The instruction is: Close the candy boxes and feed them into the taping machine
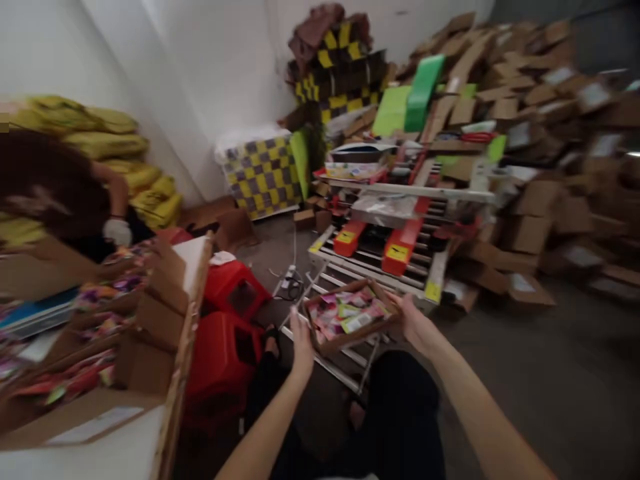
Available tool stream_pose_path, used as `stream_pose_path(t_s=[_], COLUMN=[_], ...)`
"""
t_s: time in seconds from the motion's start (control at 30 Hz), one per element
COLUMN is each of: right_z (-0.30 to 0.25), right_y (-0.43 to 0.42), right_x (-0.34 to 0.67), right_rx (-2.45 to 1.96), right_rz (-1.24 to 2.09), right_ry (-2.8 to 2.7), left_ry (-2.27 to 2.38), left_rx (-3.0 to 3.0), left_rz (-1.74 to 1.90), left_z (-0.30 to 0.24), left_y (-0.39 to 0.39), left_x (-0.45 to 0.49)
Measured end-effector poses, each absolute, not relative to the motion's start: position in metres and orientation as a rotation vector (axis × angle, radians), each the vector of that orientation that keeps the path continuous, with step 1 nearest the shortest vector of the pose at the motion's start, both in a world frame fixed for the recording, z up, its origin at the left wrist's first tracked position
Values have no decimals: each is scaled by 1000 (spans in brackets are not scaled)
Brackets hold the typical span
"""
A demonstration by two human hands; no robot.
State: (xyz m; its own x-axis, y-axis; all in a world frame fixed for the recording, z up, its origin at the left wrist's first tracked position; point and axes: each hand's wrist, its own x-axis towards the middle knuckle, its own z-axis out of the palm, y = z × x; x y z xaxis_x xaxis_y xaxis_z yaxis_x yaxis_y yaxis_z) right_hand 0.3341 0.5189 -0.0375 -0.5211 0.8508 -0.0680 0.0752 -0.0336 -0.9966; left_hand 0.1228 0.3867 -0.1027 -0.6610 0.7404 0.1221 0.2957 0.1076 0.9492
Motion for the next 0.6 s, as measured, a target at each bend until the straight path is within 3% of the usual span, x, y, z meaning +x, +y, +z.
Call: stream_pose_path(t_s=[0.13, 0.27, 0.4, 0.53, 0.6], right_z=[-47, -41, 8, 58, 67], right_y=[513, 524, 538, 542, 547], right_x=[347, 349, 345, 316, 308], right_rx=[-1069, -1176, -1112, -970, -1105], right_rz=[1455, 1197, 1108, 860, 610], right_ry=[-1639, -1739, -1848, -2275, -2439], left_ry=[1891, 1705, 1627, 1560, 1561], left_rx=[1587, 2024, 2143, 2220, 2230], left_rz=[1699, 1321, 1036, 970, 905], left_z=[-78, -50, -42, -39, -36], left_y=[386, 393, 399, 397, 396], left_x=[98, 82, 76, 75, 75])
